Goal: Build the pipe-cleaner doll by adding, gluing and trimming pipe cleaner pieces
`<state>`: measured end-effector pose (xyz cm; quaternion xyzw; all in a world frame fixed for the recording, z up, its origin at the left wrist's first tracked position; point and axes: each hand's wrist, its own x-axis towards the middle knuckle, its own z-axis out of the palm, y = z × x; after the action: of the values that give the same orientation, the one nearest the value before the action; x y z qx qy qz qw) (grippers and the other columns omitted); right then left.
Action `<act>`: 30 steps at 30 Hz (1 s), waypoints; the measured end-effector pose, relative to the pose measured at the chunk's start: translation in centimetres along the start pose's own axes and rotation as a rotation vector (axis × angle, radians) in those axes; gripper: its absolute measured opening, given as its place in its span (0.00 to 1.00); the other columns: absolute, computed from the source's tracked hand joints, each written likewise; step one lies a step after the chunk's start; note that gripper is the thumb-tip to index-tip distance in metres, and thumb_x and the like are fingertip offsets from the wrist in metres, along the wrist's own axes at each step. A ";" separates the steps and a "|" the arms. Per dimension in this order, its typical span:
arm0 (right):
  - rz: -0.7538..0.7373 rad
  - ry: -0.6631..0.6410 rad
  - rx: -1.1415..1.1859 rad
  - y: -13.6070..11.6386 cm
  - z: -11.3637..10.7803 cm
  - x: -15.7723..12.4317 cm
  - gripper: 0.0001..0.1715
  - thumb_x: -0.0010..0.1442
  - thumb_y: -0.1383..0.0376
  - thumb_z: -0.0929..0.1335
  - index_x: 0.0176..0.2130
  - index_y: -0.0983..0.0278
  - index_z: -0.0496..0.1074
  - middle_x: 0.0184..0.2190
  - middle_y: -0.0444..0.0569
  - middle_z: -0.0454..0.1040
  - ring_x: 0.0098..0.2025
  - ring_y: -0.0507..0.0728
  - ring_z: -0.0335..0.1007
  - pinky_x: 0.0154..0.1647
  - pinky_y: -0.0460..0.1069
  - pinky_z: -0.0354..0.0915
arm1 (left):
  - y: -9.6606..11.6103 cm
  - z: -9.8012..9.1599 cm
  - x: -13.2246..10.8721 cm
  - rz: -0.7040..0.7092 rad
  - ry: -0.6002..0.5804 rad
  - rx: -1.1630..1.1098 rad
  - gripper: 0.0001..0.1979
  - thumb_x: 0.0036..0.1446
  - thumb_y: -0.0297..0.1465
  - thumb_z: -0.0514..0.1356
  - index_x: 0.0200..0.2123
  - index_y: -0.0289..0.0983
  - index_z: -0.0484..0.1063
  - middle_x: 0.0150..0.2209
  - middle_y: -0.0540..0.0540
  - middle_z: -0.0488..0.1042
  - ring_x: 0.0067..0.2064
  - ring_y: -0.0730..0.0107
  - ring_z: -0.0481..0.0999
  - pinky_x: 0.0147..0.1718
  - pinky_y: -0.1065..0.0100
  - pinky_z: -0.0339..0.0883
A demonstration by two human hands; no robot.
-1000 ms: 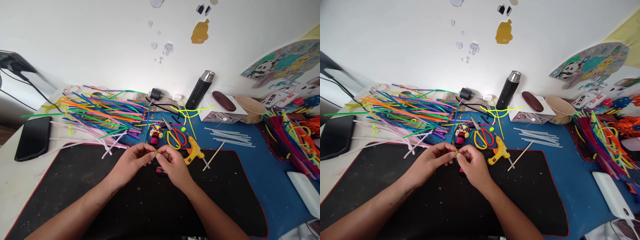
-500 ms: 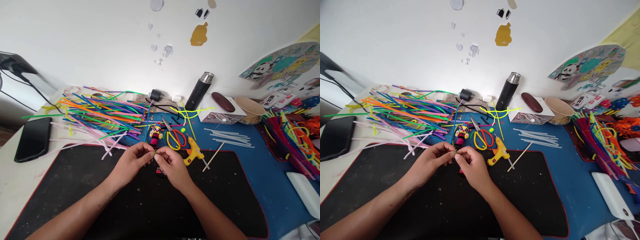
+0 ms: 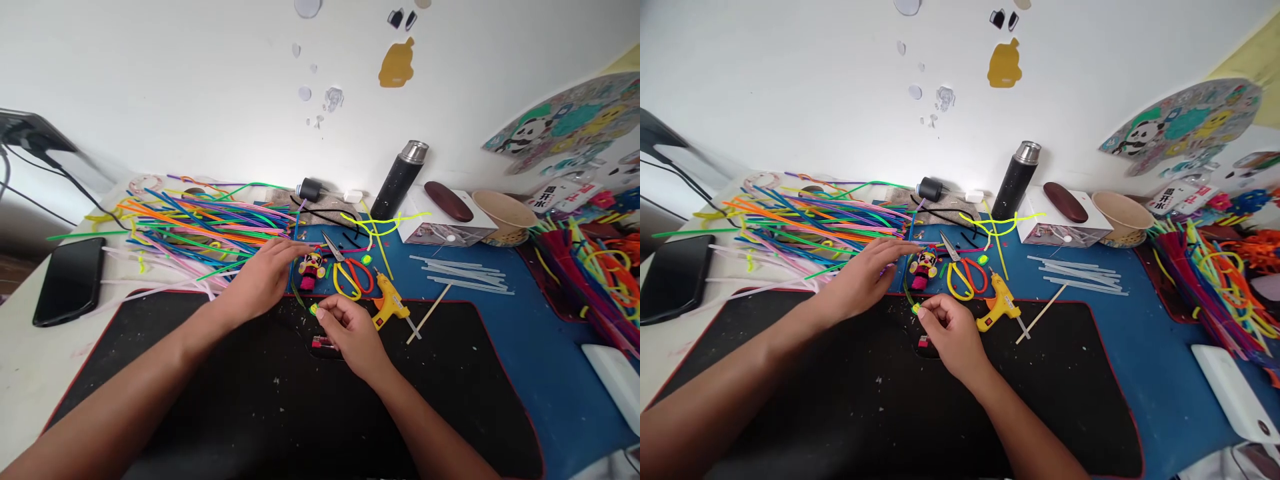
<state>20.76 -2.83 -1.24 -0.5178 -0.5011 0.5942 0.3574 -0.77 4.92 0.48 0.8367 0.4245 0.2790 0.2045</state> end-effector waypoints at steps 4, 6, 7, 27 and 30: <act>0.006 -0.005 0.023 -0.3 0.0 -0.1 0.14 0.64 0.53 0.72 0.35 0.61 0.73 0.21 0.36 0.60 0.21 0.49 0.52 0.21 0.45 0.57 | -2.6 0.3 3.7 0.163 -0.235 0.326 0.38 0.58 0.14 0.54 0.69 0.43 0.68 0.74 0.39 0.64 0.76 0.48 0.56 0.71 0.41 0.55; 0.015 -0.008 0.026 -0.3 -0.1 -0.2 0.15 0.64 0.53 0.72 0.35 0.61 0.73 0.21 0.36 0.60 0.21 0.49 0.52 0.23 0.45 0.60 | -3.3 0.5 4.9 0.223 -0.369 0.412 0.39 0.59 0.15 0.56 0.71 0.46 0.66 0.77 0.39 0.56 0.78 0.45 0.51 0.72 0.37 0.50; 0.020 -0.006 0.028 -0.3 -0.2 -0.2 0.15 0.64 0.53 0.72 0.35 0.61 0.73 0.21 0.36 0.60 0.21 0.49 0.52 0.23 0.45 0.61 | -3.5 0.5 5.4 0.257 -0.425 0.430 0.39 0.60 0.15 0.56 0.71 0.47 0.66 0.78 0.40 0.55 0.78 0.45 0.50 0.72 0.37 0.49; 0.056 0.019 0.061 0.2 -0.9 0.3 0.16 0.64 0.52 0.73 0.35 0.61 0.72 0.23 0.37 0.60 0.23 0.50 0.51 0.22 0.44 0.54 | -3.9 0.0 7.3 0.489 -0.533 0.452 0.16 0.65 0.28 0.63 0.55 0.42 0.79 0.75 0.39 0.63 0.78 0.50 0.52 0.75 0.45 0.42; 0.048 0.025 0.048 0.5 -1.1 0.4 0.16 0.65 0.51 0.73 0.36 0.61 0.73 0.22 0.37 0.59 0.23 0.50 0.50 0.22 0.45 0.51 | -3.4 -0.1 6.8 0.437 -0.488 0.446 0.19 0.63 0.30 0.65 0.57 0.41 0.78 0.73 0.39 0.66 0.77 0.48 0.55 0.75 0.45 0.44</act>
<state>21.83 -2.29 -1.76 -0.5282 -0.4695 0.6081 0.3616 0.39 12.44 0.56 0.9730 0.2256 0.0100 0.0485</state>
